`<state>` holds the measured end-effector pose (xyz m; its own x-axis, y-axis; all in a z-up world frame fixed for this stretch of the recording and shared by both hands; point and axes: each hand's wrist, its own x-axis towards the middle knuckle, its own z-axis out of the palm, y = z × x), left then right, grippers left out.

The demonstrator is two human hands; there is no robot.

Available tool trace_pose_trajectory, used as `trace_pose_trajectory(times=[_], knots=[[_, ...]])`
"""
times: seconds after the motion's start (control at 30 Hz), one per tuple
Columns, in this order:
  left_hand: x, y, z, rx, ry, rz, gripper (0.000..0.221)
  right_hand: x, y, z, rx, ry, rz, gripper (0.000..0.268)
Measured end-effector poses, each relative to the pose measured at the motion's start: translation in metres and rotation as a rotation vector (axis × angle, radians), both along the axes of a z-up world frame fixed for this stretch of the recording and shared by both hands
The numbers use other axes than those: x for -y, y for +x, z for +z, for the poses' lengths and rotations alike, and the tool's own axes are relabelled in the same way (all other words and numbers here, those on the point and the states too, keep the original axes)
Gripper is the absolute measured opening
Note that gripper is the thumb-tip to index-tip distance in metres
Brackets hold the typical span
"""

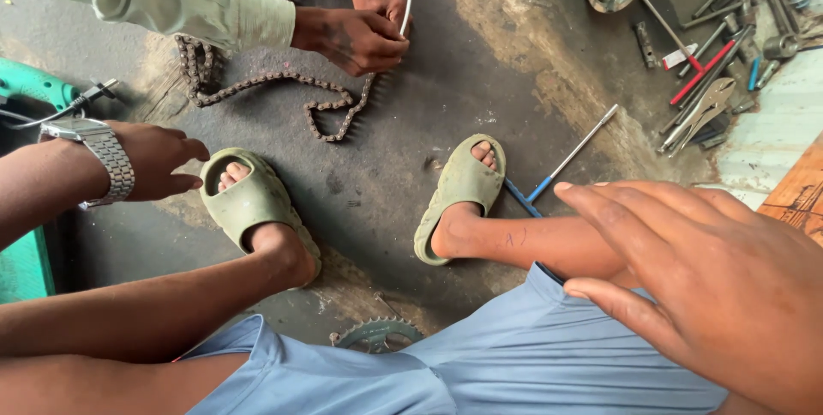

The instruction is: Using a chain breaker and hammer to repair or shorten mechanical drive chains.

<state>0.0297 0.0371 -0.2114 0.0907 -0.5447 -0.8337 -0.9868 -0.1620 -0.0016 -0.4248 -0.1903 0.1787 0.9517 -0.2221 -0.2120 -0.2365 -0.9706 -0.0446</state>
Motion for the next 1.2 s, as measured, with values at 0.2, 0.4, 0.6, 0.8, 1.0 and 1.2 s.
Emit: trace_pose_trajectory(times=[0.2, 0.4, 0.6, 0.8, 1.0, 1.2], knots=[[-0.013, -0.013, 0.009, 0.001, -0.013, 0.014, 0.053, 0.002, -0.001, -0.001, -0.056, 0.017, 0.018, 0.079], [-0.014, -0.019, 0.005, 0.000, -0.023, 0.006, 0.053, 0.007, -0.004, 0.001, -0.013, 0.088, -0.049, 0.076], [0.024, -0.004, 0.085, -0.001, -0.040, -0.020, 0.053, 0.001, -0.044, -0.011, 0.189, 0.081, -0.108, 0.069], [0.054, -0.005, 0.115, 0.015, -0.102, -0.077, 0.053, -0.108, -0.143, -0.112, 0.891, -0.424, -1.002, 0.020], [0.057, 0.008, 0.148, 0.066, -0.129, -0.115, 0.053, -0.149, -0.166, -0.146, 0.856, -0.192, -1.220, 0.041], [0.073, -0.010, 0.166, 0.051, -0.154, -0.180, 0.053, -0.174, -0.155, -0.144, 0.714, -0.355, -0.858, 0.035]])
